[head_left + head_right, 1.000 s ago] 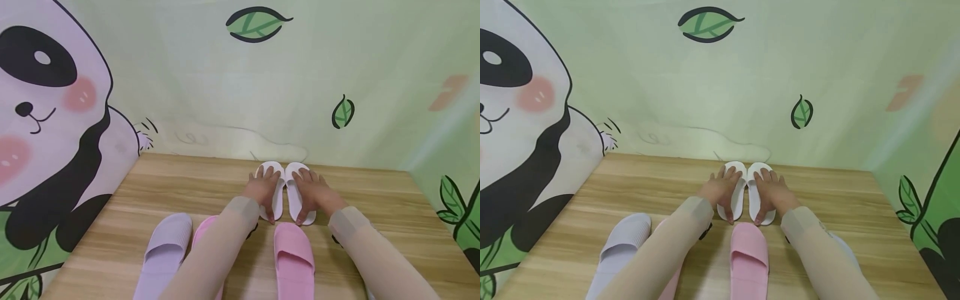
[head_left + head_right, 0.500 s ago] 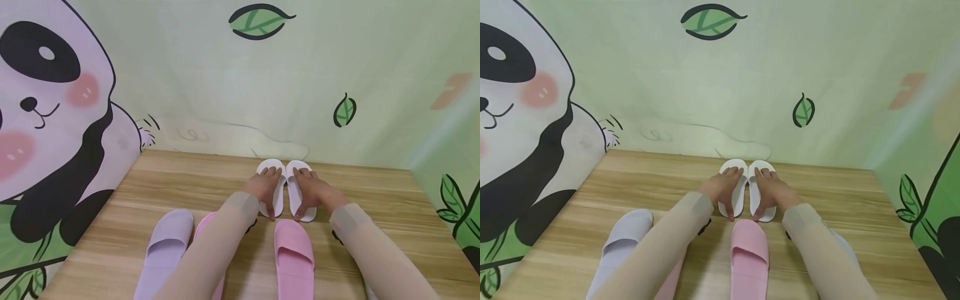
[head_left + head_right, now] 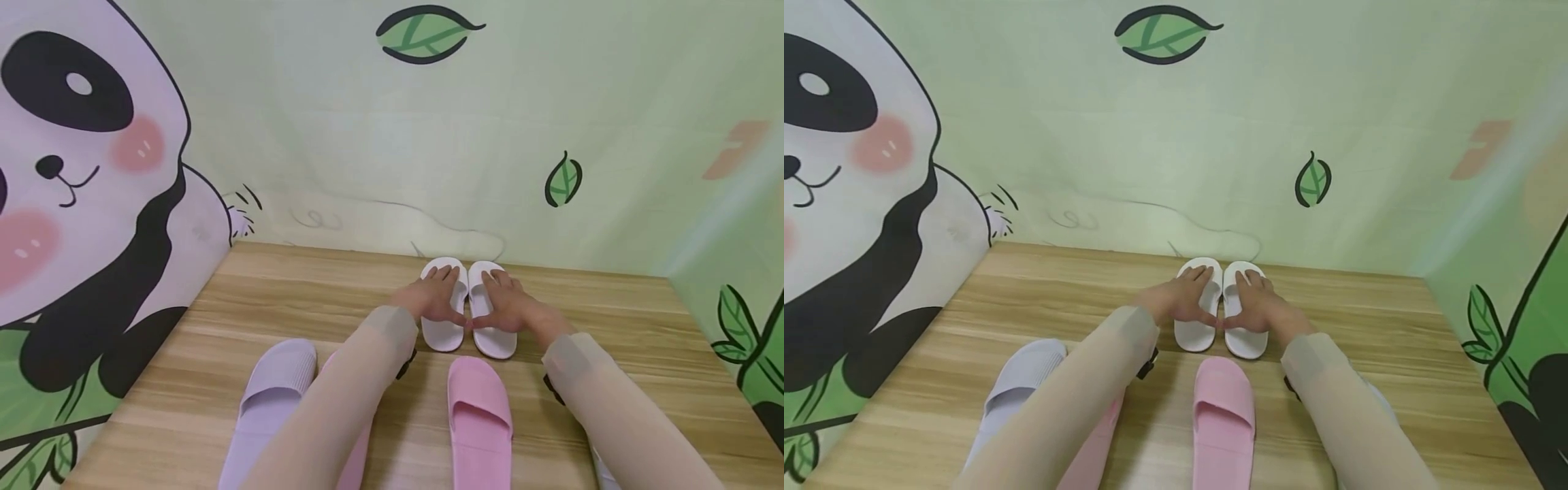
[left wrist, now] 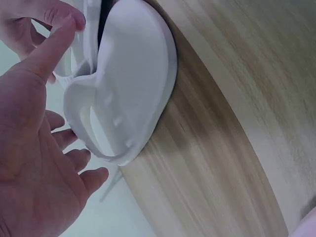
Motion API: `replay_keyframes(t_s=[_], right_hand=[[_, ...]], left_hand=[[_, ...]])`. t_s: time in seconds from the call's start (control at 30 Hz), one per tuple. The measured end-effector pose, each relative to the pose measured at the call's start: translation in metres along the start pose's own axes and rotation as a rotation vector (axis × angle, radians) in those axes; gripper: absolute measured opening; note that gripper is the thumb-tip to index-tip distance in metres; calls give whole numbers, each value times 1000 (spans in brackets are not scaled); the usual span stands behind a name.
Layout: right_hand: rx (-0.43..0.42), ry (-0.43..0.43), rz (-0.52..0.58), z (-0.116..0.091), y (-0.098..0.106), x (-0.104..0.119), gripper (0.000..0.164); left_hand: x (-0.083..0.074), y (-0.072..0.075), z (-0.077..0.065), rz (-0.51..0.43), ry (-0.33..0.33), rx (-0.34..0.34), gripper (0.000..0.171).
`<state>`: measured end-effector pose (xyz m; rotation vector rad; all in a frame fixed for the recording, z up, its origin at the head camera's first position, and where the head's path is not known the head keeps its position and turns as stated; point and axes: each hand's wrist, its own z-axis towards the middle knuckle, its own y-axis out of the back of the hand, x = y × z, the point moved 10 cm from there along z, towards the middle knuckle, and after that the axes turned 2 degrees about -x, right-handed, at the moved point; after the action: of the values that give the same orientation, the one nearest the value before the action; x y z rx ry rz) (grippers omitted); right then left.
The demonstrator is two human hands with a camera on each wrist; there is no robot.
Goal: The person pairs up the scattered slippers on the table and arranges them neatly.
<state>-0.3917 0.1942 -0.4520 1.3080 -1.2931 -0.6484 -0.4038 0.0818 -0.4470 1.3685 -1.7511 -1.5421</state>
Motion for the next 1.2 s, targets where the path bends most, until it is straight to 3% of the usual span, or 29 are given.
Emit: replay_keyframes(t_s=[0.3,0.5,0.93,1.2], right_hand=[[-91,51,23,-10,14,12,109],[-84,68,70,-20,22,25,106],[-86,120,67,-49,24,44,98],[-140,169,46,-73,21,57,96]], left_hand=[[-4,16,-12,52,-13,-30,110],[2,24,-22,49,-24,-28,108],[12,27,-57,129,-86,-28,104],[20,22,-84,131,-95,-45,104]])
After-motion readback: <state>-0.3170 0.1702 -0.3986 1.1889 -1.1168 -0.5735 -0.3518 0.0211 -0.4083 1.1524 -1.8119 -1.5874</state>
